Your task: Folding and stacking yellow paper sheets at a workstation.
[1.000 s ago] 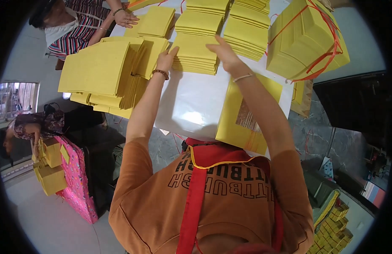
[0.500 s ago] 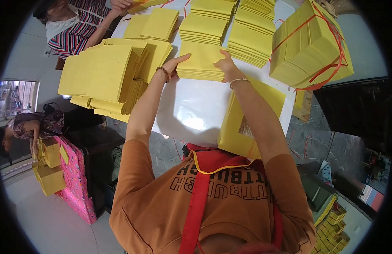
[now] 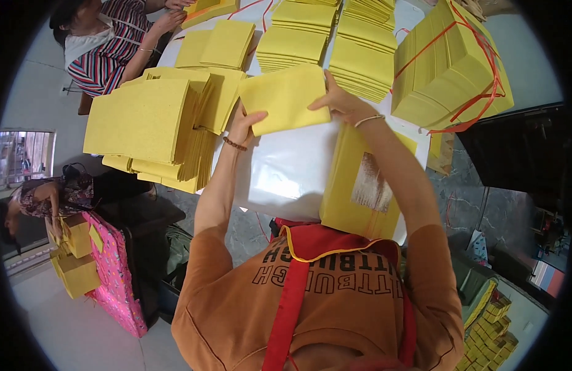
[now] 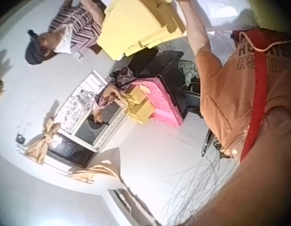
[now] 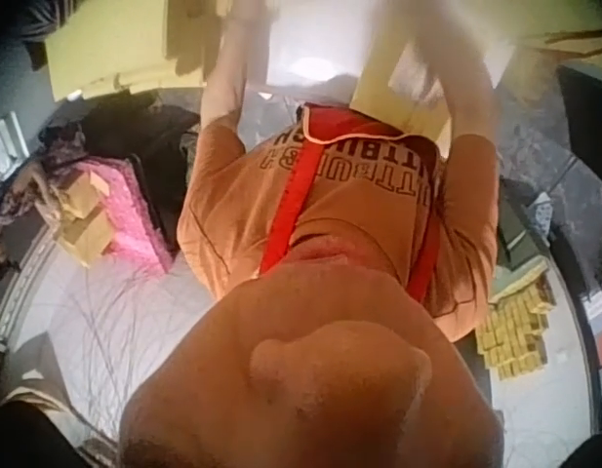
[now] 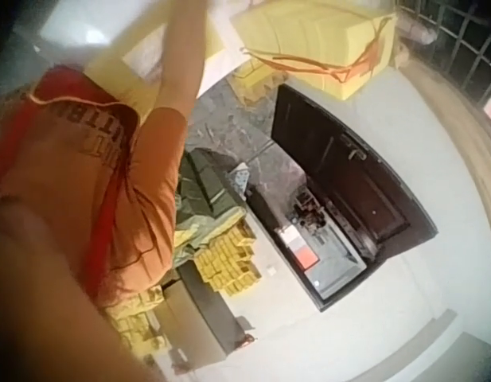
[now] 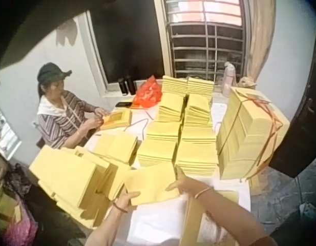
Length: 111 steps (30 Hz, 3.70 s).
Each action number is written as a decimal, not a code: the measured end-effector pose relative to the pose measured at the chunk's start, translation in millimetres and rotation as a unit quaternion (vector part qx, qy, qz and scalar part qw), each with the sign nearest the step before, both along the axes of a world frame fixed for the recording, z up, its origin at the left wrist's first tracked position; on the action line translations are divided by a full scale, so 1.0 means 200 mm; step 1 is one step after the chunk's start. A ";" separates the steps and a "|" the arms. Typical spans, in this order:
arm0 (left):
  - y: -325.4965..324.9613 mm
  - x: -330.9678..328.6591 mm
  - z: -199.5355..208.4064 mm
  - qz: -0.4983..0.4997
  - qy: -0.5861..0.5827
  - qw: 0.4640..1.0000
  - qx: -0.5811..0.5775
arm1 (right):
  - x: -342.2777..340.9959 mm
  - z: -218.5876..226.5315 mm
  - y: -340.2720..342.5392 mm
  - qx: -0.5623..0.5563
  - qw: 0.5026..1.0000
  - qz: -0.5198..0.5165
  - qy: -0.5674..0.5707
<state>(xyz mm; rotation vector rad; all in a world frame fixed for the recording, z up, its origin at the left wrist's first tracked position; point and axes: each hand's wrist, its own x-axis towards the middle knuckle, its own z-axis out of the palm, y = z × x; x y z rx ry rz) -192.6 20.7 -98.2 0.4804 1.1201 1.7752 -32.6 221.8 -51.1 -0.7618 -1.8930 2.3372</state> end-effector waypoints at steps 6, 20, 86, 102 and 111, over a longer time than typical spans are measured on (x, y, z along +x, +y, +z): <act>-0.10 0.08 -0.13 -0.020 0.174 0.982 -0.066 | -0.01 -0.05 0.03 0.359 0.907 0.168 -0.146; -0.16 -0.01 0.16 -0.004 0.040 0.999 0.030 | 0.09 0.26 -0.07 0.135 0.986 0.056 0.082; 0.16 0.41 0.47 0.037 -0.293 0.949 0.108 | 0.64 -0.11 -0.18 -0.591 0.712 -0.219 0.310; 0.08 0.48 0.69 -0.001 -0.134 0.976 0.169 | 0.66 0.06 -0.26 -0.530 0.761 -0.252 0.277; 0.04 0.41 0.56 -0.021 -0.268 0.953 0.142 | 0.74 0.27 -0.30 -0.473 0.814 -0.194 0.277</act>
